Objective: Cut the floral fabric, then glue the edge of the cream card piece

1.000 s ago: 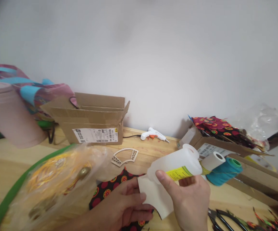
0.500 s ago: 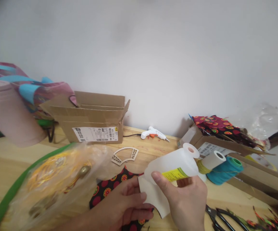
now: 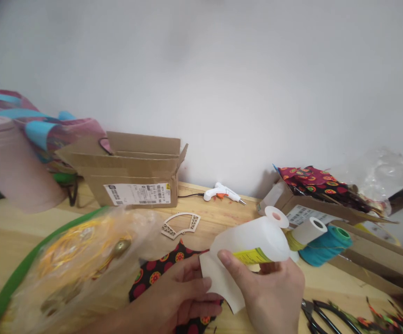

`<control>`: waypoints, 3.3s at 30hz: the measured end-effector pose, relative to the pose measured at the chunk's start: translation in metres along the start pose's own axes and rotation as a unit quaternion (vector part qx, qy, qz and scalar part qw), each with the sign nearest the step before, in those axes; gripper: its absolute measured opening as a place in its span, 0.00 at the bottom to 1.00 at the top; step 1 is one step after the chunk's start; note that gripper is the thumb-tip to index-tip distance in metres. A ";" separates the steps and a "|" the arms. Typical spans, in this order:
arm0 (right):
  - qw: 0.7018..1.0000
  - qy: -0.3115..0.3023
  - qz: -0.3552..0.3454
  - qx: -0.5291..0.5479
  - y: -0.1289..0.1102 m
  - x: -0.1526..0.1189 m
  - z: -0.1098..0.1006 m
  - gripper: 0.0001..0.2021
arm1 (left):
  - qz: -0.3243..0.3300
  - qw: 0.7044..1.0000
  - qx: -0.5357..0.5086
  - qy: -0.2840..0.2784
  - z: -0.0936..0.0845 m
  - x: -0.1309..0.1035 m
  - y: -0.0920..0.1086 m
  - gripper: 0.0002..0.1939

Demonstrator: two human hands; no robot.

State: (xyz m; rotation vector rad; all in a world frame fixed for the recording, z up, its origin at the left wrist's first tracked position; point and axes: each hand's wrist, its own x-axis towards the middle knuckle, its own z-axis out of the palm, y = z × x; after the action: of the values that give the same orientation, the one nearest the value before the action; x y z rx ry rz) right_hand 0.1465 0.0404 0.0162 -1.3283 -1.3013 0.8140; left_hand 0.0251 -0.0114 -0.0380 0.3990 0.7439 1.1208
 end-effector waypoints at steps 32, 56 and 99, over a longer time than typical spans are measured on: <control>0.997 0.045 -0.056 -0.034 0.001 -0.012 0.007 0.14 | 0.007 1.000 -0.001 0.007 0.000 0.002 -0.001 0.12; 0.985 0.086 -0.094 -0.114 0.009 -0.008 0.004 0.22 | 0.010 1.000 0.002 0.020 0.002 0.002 0.000 0.12; 0.973 0.050 -0.055 0.217 0.025 0.021 0.004 0.22 | 0.091 0.983 -0.107 0.118 -0.004 0.004 0.007 0.06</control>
State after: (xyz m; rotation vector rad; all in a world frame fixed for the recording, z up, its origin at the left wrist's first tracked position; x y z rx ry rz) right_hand 0.1529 0.0655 -0.0048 -0.9289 -1.0320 0.8820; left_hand 0.0186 -0.0051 -0.0383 0.1539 0.7953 1.4236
